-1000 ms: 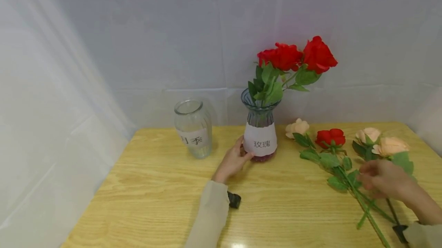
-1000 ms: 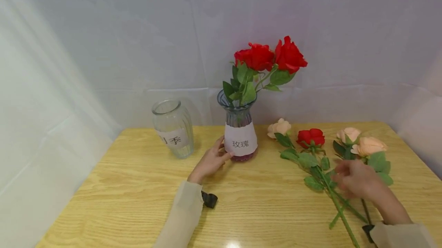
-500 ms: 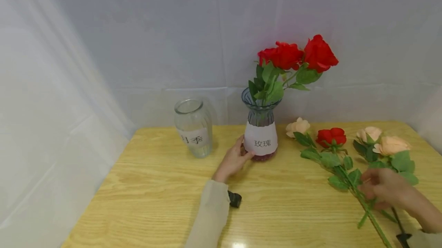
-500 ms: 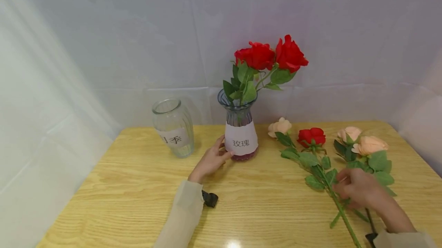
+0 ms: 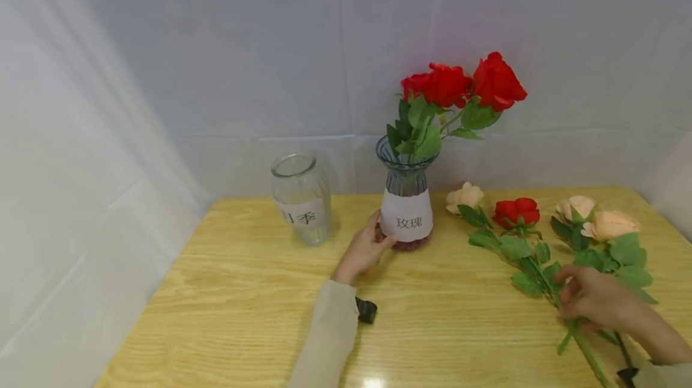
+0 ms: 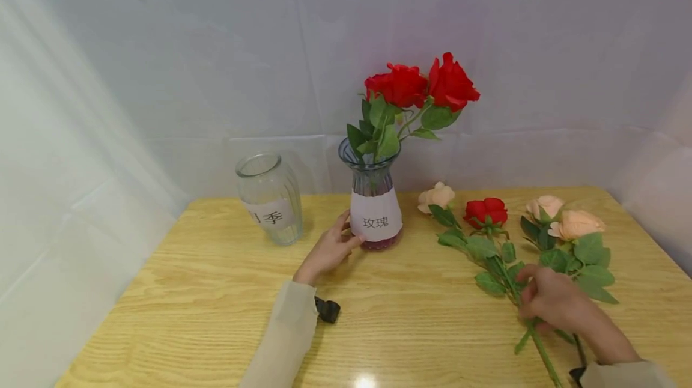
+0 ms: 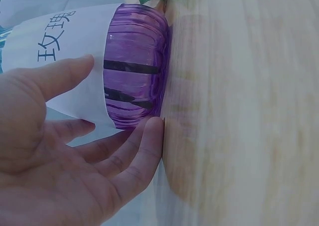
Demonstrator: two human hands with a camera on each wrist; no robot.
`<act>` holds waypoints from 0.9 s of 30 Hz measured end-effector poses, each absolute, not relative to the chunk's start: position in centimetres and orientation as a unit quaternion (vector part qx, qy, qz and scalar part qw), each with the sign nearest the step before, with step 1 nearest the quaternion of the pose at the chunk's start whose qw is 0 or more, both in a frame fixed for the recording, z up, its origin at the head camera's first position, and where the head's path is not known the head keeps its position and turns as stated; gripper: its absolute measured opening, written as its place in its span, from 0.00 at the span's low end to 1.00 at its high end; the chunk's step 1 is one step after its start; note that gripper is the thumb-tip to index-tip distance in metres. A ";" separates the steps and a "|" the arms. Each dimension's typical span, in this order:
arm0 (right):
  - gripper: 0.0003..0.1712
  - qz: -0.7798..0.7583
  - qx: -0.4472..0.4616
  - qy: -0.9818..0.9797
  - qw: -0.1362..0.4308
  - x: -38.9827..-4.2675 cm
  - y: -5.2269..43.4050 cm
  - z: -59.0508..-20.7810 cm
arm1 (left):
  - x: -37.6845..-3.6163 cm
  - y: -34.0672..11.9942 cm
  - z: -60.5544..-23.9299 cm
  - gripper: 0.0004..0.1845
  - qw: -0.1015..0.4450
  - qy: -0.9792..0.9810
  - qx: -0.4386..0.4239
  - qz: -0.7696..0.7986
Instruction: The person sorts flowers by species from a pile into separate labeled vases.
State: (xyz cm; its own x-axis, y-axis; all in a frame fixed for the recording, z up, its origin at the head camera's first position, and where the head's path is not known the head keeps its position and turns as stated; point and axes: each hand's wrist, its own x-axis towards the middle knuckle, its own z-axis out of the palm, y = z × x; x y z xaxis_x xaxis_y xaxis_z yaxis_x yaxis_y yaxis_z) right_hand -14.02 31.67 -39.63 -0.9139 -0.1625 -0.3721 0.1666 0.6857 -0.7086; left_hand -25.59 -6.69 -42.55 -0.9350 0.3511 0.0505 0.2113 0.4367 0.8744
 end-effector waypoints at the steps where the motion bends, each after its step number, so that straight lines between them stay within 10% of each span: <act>1: 0.32 -0.395 -0.002 0.896 0.204 -14.0 31.6 -39.7 | -25.6 -6.7 -42.5 0.39 0.070 0.844 0.166 0.505; 27: 0.32 -0.370 -0.015 0.921 0.118 -13.9 32.0 -38.8 | -25.4 -6.7 -42.4 0.39 0.068 0.846 0.161 0.504</act>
